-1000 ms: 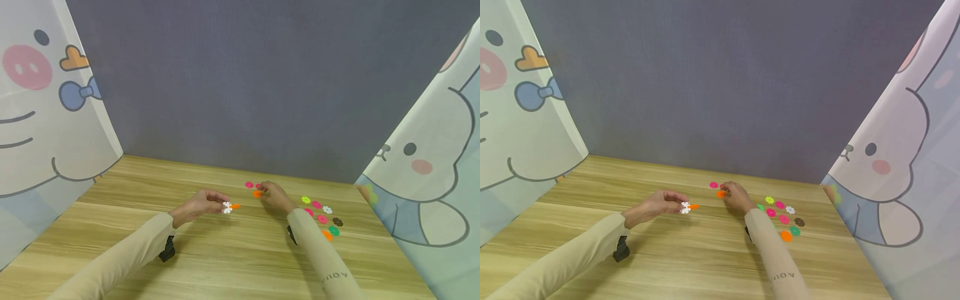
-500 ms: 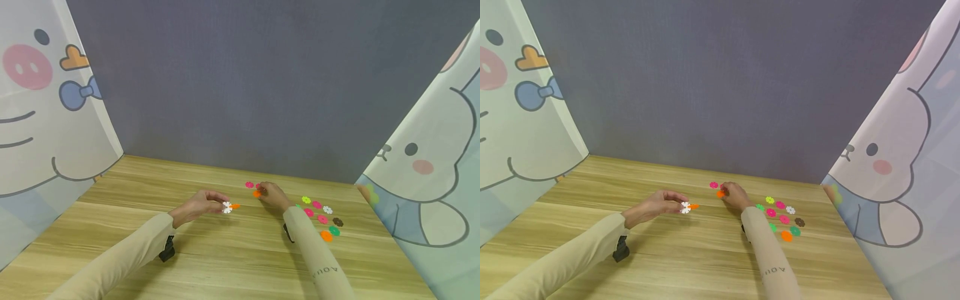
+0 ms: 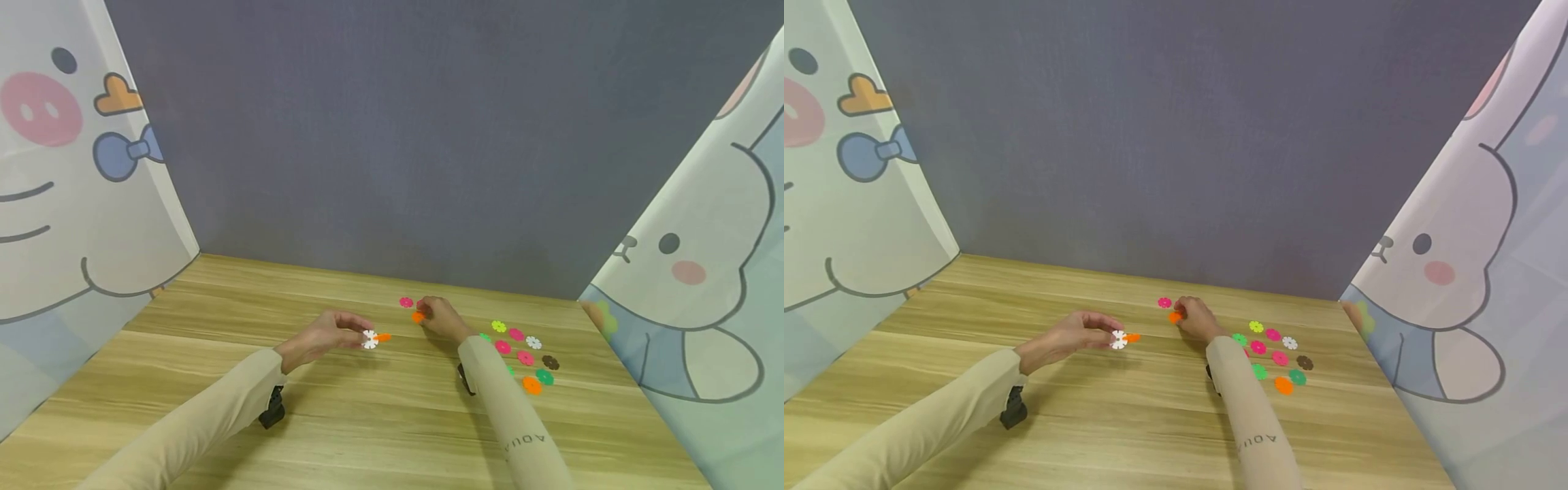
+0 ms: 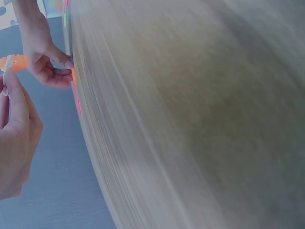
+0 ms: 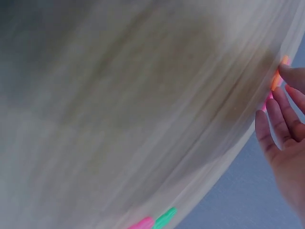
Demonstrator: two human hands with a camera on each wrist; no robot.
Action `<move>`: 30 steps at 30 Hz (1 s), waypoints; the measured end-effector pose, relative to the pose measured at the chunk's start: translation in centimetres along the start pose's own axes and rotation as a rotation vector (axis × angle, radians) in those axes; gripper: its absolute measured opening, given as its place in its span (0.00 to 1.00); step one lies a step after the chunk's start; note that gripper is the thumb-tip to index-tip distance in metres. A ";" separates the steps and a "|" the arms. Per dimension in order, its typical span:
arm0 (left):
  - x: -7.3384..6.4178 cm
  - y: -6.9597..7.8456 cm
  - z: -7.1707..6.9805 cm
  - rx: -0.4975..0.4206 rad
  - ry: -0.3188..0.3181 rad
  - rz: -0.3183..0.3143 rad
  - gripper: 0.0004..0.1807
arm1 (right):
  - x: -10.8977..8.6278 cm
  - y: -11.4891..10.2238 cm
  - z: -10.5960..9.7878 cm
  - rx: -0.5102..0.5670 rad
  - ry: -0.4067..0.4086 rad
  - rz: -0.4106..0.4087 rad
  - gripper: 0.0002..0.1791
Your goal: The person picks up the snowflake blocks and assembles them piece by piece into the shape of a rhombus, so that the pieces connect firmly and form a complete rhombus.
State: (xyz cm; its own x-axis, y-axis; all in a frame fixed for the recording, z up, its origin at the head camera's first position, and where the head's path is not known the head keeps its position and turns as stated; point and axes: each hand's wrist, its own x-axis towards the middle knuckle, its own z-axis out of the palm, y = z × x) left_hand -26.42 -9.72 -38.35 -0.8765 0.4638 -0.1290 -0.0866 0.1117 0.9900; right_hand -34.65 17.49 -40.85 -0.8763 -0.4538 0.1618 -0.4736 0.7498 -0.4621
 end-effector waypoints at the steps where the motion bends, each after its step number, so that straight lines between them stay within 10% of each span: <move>1: 0.0 -0.1 0.0 0.000 -0.002 0.000 0.20 | 0.0 0.0 0.0 0.004 -0.002 0.004 0.17; 30: -0.1 -0.4 -0.7 -0.013 -0.030 0.041 0.20 | -1.9 -0.5 -1.2 0.159 0.104 -0.120 0.12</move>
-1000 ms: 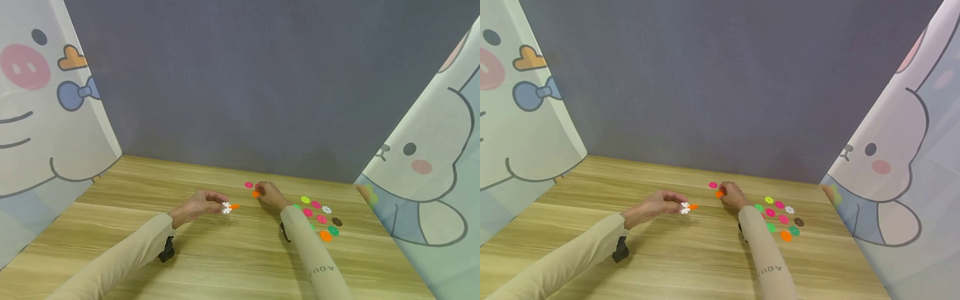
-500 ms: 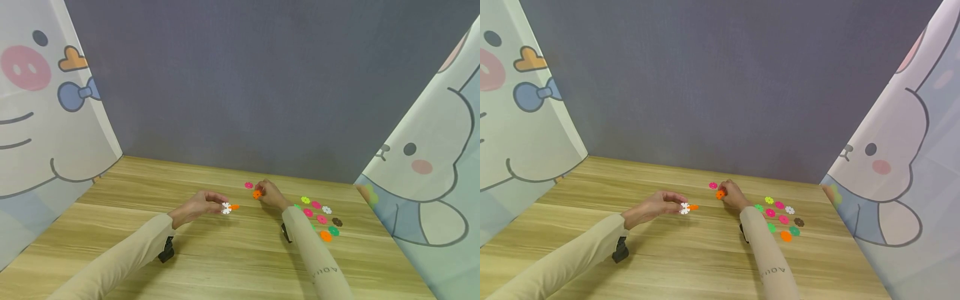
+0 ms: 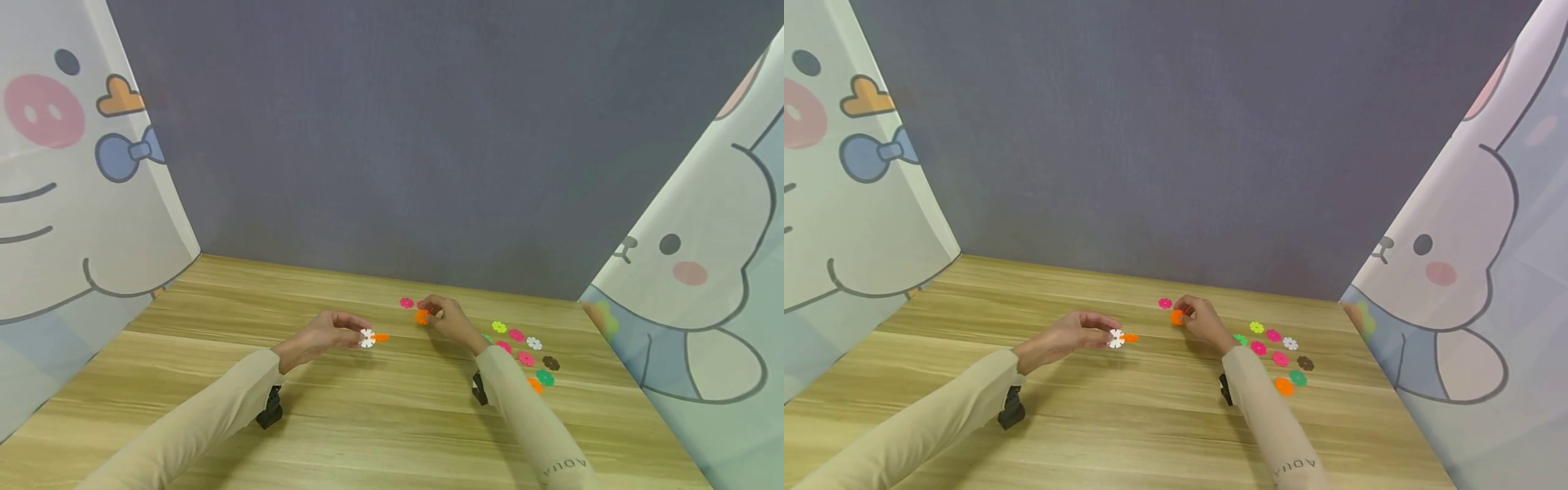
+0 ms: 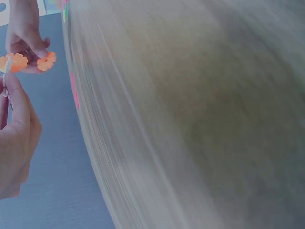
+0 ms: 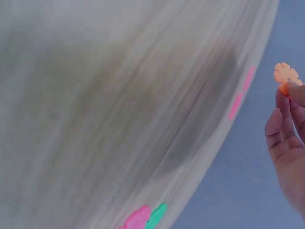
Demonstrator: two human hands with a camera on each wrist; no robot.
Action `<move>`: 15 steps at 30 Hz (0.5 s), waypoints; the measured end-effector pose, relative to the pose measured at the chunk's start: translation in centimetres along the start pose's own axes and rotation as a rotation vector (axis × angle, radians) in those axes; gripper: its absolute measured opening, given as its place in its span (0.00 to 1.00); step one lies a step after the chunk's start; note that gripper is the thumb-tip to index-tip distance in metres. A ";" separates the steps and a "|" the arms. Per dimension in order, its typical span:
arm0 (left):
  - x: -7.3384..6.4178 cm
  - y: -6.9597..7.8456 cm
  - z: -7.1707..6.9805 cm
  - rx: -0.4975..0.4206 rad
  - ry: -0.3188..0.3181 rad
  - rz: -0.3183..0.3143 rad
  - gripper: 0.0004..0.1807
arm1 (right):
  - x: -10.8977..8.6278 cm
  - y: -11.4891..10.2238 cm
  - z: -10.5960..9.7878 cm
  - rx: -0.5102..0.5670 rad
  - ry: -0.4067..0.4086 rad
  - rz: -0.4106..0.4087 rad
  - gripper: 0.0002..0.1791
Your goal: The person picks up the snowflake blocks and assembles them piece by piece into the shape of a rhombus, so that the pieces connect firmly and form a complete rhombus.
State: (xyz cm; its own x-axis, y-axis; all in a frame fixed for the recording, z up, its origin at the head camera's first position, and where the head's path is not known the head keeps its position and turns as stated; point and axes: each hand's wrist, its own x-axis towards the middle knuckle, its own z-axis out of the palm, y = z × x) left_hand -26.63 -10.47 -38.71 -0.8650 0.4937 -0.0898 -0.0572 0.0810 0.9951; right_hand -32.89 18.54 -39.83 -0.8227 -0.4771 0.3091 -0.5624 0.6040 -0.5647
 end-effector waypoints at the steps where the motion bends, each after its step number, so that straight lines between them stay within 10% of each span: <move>1: 0.0 0.0 0.0 -0.004 -0.002 0.002 0.20 | -0.2 -0.1 -0.1 0.011 0.008 -0.001 0.12; 15: 0.2 0.1 0.2 0.005 0.015 0.002 0.23 | -2.5 -3.7 -0.7 0.227 0.022 -0.004 0.10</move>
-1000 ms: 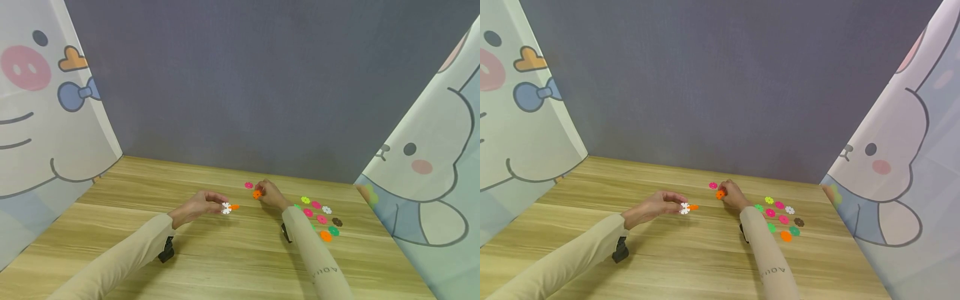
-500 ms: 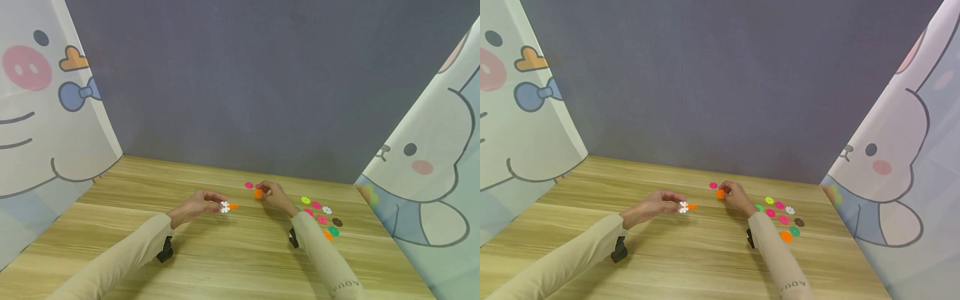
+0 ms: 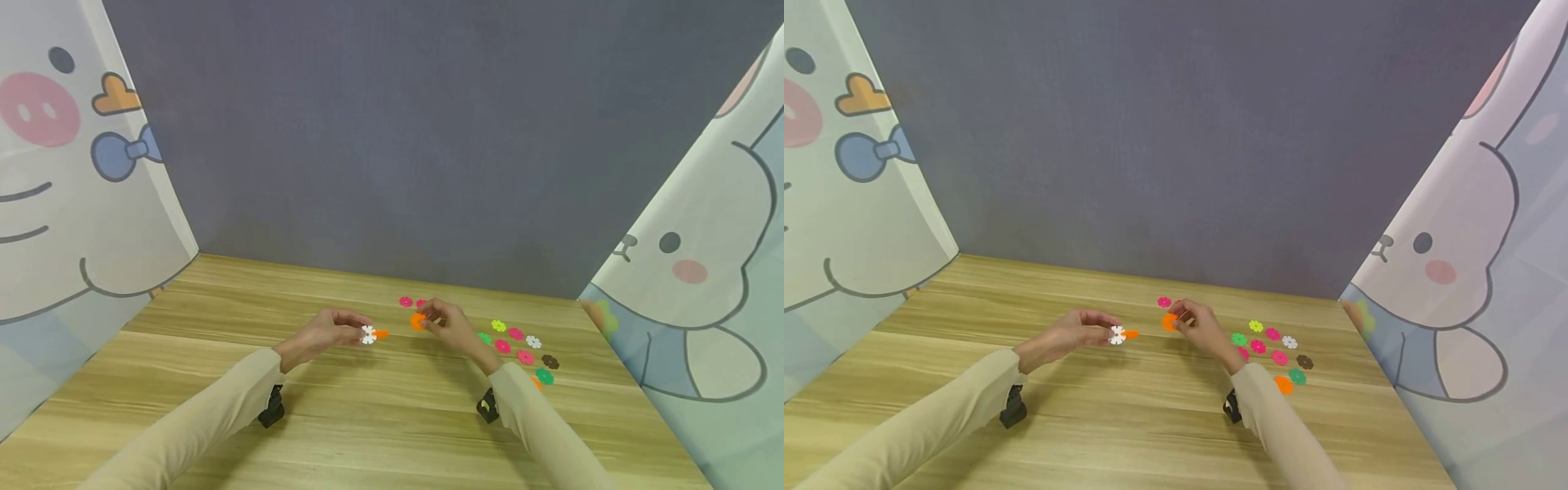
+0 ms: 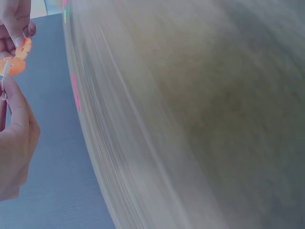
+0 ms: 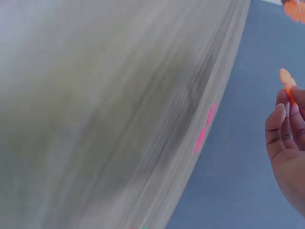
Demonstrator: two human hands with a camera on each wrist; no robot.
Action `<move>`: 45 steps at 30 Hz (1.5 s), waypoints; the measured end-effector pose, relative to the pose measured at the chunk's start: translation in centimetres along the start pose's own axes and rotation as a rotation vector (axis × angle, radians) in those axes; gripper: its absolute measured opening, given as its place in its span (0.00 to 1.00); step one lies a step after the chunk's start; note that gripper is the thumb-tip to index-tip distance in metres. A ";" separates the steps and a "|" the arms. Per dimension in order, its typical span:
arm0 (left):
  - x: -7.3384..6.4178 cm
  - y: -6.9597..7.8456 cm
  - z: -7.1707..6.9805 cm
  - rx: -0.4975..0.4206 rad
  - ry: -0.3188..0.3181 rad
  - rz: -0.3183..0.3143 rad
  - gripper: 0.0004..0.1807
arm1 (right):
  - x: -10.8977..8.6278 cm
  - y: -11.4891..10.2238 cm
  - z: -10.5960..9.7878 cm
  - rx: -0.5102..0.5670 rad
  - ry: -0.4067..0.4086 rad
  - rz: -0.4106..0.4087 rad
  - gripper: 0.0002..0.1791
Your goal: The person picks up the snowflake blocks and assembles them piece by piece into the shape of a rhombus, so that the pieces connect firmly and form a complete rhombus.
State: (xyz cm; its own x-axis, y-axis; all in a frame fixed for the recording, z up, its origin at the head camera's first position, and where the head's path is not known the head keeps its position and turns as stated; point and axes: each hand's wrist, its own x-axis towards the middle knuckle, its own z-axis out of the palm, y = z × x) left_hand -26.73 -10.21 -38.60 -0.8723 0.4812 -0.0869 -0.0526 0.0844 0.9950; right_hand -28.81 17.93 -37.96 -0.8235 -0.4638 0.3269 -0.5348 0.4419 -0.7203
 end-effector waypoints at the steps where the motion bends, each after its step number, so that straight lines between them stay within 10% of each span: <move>1: 0.0 0.0 0.0 0.002 0.004 0.000 0.22 | -0.2 -0.5 0.1 0.011 0.001 -0.008 0.10; 8: 0.0 0.1 0.2 0.000 0.009 0.005 0.20 | -1.4 -3.5 0.8 0.124 -0.001 0.018 0.12; 19: 0.1 0.1 0.6 0.022 0.015 -0.003 0.22 | -1.5 -1.4 3.2 0.232 0.051 0.068 0.13; 45: 0.3 0.4 1.0 -0.002 0.051 -0.020 0.20 | -1.7 -3.7 4.4 0.338 0.135 0.175 0.12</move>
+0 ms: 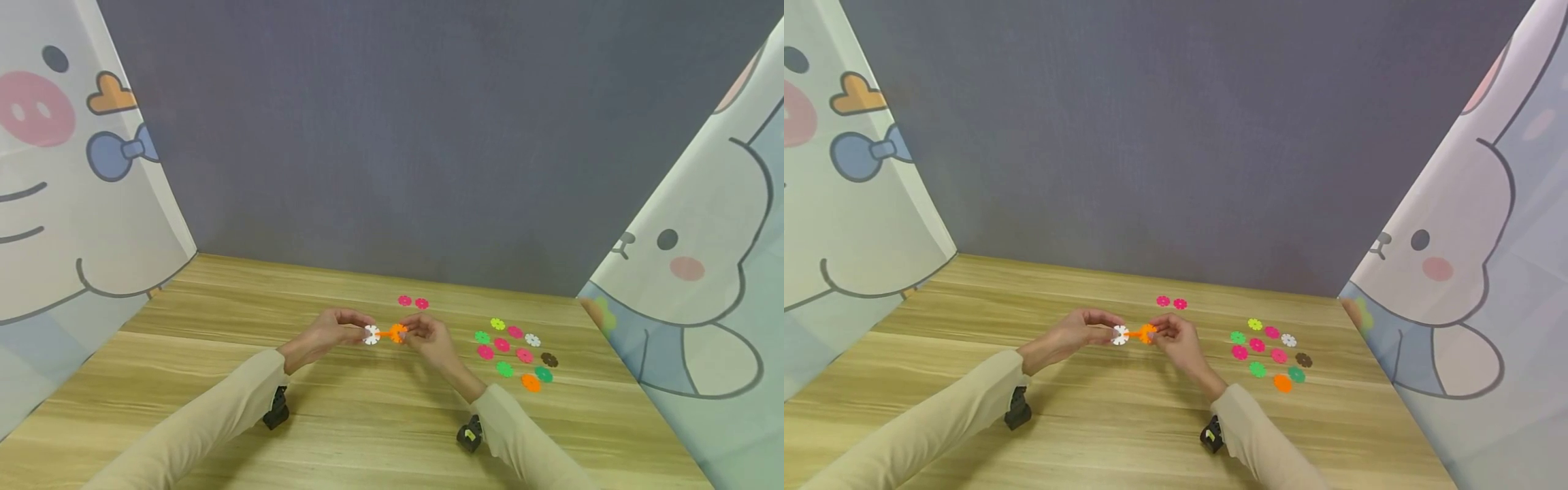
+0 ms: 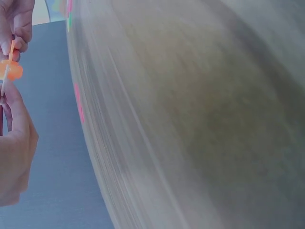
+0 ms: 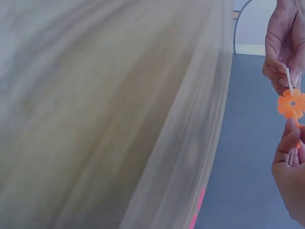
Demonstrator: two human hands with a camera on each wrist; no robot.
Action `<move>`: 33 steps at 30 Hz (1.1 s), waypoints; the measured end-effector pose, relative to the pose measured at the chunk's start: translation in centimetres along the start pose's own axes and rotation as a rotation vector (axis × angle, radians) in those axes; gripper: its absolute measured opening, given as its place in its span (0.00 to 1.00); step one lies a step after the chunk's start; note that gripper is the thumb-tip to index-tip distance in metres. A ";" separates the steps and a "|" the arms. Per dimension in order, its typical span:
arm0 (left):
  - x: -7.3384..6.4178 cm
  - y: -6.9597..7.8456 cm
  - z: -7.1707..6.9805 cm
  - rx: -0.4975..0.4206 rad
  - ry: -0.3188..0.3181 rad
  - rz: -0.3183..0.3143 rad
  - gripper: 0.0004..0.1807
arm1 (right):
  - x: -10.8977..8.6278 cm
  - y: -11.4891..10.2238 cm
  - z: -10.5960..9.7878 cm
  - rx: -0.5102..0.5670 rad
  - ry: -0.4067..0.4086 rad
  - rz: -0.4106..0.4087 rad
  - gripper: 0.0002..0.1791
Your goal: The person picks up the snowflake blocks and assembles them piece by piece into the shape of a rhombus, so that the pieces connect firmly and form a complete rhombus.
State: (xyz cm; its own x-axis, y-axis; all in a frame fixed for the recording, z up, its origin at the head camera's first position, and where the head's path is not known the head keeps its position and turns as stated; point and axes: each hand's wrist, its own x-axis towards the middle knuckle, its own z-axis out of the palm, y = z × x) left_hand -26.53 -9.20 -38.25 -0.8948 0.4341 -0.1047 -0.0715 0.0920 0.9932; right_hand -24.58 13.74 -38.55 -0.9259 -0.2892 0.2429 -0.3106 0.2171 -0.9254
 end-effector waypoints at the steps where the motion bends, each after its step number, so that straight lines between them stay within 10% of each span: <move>1: 0.0 0.0 0.0 -0.003 0.003 0.003 0.20 | 0.0 0.0 0.1 0.014 0.007 0.010 0.12; 13: 0.0 -0.1 -0.2 0.025 0.017 0.004 0.19 | 0.2 0.8 0.9 0.076 0.055 0.013 0.12; 21: -0.3 0.0 -0.3 0.027 0.016 0.011 0.19 | 0.3 1.3 1.2 0.060 0.029 -0.131 0.10; 33: -0.5 -0.3 -0.7 0.019 0.005 0.005 0.21 | 0.7 1.5 0.8 0.010 -0.038 0.012 0.13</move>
State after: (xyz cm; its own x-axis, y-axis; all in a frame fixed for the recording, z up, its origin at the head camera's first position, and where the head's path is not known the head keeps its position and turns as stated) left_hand -26.38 -10.10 -38.48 -0.8972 0.4304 -0.0990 -0.0583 0.1068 0.9926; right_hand -25.54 13.07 -40.00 -0.9206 -0.3219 0.2211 -0.2975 0.2115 -0.9310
